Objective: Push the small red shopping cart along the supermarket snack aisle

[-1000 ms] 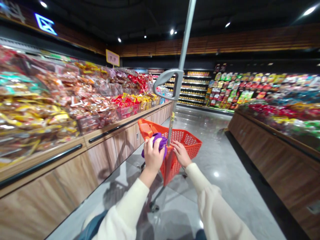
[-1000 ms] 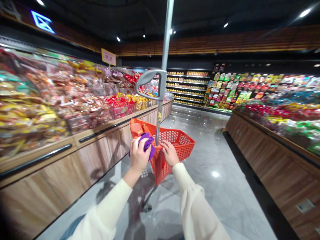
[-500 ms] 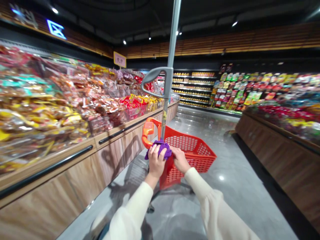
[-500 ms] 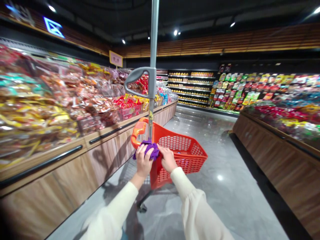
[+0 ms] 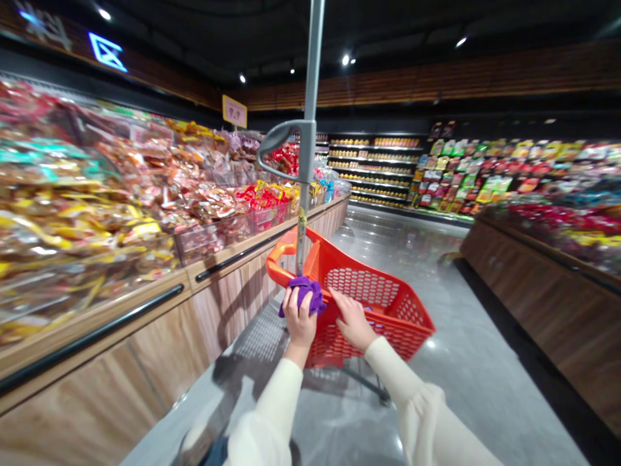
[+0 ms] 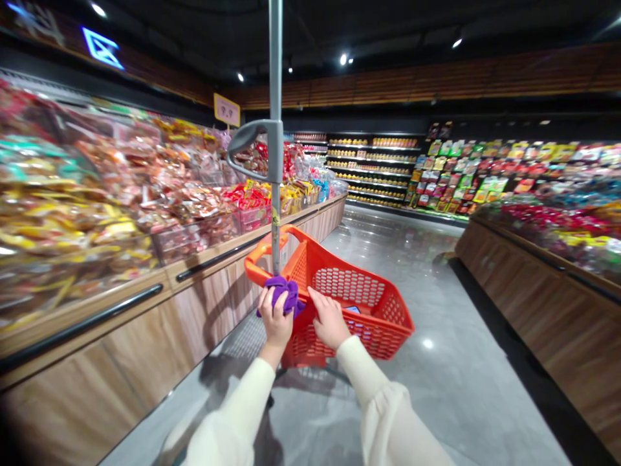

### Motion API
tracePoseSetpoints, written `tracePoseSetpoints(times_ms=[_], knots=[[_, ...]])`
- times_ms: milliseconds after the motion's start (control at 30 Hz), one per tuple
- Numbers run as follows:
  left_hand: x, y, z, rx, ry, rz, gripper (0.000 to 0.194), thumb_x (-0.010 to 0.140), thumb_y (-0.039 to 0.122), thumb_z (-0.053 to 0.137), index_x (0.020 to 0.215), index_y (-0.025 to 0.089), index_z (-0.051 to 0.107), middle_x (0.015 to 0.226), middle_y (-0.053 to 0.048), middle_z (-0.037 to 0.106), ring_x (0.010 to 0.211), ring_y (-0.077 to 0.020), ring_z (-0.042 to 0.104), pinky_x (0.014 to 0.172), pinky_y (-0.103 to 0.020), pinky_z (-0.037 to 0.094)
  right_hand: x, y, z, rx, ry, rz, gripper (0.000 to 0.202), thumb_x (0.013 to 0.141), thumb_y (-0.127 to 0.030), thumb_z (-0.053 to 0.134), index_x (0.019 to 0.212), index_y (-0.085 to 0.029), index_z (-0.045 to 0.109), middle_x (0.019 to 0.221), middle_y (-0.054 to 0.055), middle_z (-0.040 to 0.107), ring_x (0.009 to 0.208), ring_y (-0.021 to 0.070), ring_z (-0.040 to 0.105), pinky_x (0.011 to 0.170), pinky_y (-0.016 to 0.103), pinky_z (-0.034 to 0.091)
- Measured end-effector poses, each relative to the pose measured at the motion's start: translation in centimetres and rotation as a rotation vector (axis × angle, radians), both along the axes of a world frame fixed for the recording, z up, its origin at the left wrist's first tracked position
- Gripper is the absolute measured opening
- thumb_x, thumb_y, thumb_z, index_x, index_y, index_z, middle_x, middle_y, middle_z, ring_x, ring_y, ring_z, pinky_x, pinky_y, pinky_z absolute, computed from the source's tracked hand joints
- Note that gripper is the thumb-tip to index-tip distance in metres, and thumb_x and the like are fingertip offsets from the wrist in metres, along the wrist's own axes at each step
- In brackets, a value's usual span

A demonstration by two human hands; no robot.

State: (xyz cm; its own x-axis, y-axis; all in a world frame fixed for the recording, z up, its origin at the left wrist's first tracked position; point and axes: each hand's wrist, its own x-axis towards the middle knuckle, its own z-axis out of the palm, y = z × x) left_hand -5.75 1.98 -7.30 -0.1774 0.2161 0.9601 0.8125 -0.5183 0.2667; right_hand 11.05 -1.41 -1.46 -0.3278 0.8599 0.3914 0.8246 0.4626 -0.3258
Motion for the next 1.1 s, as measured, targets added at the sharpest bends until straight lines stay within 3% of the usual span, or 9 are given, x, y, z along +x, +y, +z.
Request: tracePoseSetpoints(times_ms=[133,333,433,533,633,800,867,967,1100], knots=[[0.3,-0.3,-1.5,0.013,0.021,0.012,0.028,0.088,0.018,0.061,0.115,0.021,0.06,0.127,-0.015,0.052,0.136,-0.0308,0.039,0.104,-0.05,0.044,0.1,-0.4,0.4,0.023,-0.052,-0.001,0.075,0.081,-0.015,0.046,0.152,-0.026,0.028,0.154,0.006,0.039,0.135,0.0217,0.04,0.109,0.042,0.034],[0.6,0.7,0.7,0.001,-0.123,-0.043,0.035,0.091,0.022,0.056,0.126,0.017,0.054,0.137,-0.019,0.045,0.138,-0.0315,0.035,0.109,-0.053,0.037,2.0,-1.2,-0.5,0.025,-0.075,-0.107,0.069,0.086,-0.022,0.048,0.152,-0.025,0.03,0.146,0.009,0.047,0.127,0.0242,0.046,0.106,0.044,0.035],[1.6,0.6,-0.8,0.009,0.077,-0.079,0.039,0.088,0.025,0.062,0.126,0.018,0.056,0.136,-0.018,0.047,0.14,-0.0341,0.031,0.11,-0.054,0.036,1.8,-1.2,-0.9,0.031,-0.054,-0.076,0.073,0.082,-0.018,0.048,0.152,-0.025,0.03,0.148,0.008,0.046,0.129,0.0243,0.044,0.106,0.044,0.033],[1.1,0.4,-2.7,0.005,0.388,-0.112,0.04,0.085,0.021,0.064,0.124,0.028,0.061,0.13,-0.011,0.056,0.137,-0.0297,0.039,0.112,-0.05,0.035,1.6,-1.3,-0.9,0.051,-0.056,-0.035,0.077,0.077,-0.015,0.048,0.151,-0.024,0.03,0.149,0.007,0.044,0.131,0.0233,0.042,0.107,0.042,0.034],[-1.1,0.7,-2.4,0.019,0.569,-0.158,0.045,0.086,0.014,0.058,0.126,0.034,0.061,0.132,-0.005,0.059,0.134,-0.0229,0.045,0.114,-0.044,0.034,2.0,-1.9,-0.8,0.07,-0.088,-0.068,0.075,0.078,-0.017,0.049,0.151,-0.025,0.032,0.149,0.006,0.044,0.131,0.0238,0.042,0.106,0.041,0.034],[-2.9,1.1,0.4,-0.038,0.492,-0.1,0.048,0.083,0.027,0.064,0.131,0.03,0.059,0.145,-0.012,0.048,0.144,-0.0358,0.027,0.116,-0.059,0.024,2.6,-2.8,-1.5,0.085,-0.095,-0.169,0.073,0.079,-0.024,0.053,0.15,-0.022,0.035,0.138,0.011,0.054,0.122,0.0274,0.048,0.104,0.044,0.034],[-2.3,0.9,-0.1,-0.025,0.495,-0.112,0.049,0.083,0.023,0.064,0.132,0.03,0.059,0.146,-0.012,0.047,0.145,-0.0369,0.024,0.114,-0.059,0.028,2.5,-2.9,-1.6,0.089,-0.09,-0.157,0.073,0.079,-0.026,0.054,0.149,-0.02,0.036,0.136,0.011,0.055,0.121,0.0274,0.048,0.104,0.044,0.034],[-1.7,0.8,-1.9,0.073,0.62,-0.214,0.046,0.087,0.014,0.057,0.129,0.032,0.059,0.138,-0.007,0.055,0.143,-0.0289,0.033,0.112,-0.049,0.037,2.1,-3.0,-1.7,0.098,-0.097,-0.141,0.073,0.08,-0.027,0.054,0.149,-0.02,0.035,0.137,0.011,0.054,0.122,0.0267,0.048,0.104,0.043,0.034],[-3.2,1.5,-2.4,0.104,0.705,-0.277,0.042,0.091,0.011,0.05,0.126,0.034,0.06,0.133,-0.004,0.059,0.136,-0.0207,0.044,0.112,-0.044,0.039,2.2,-3.4,-2.0,0.146,-0.145,-0.191,0.075,0.079,-0.026,0.055,0.15,-0.025,0.032,0.146,0.008,0.047,0.128,0.0265,0.043,0.106,0.043,0.032]])
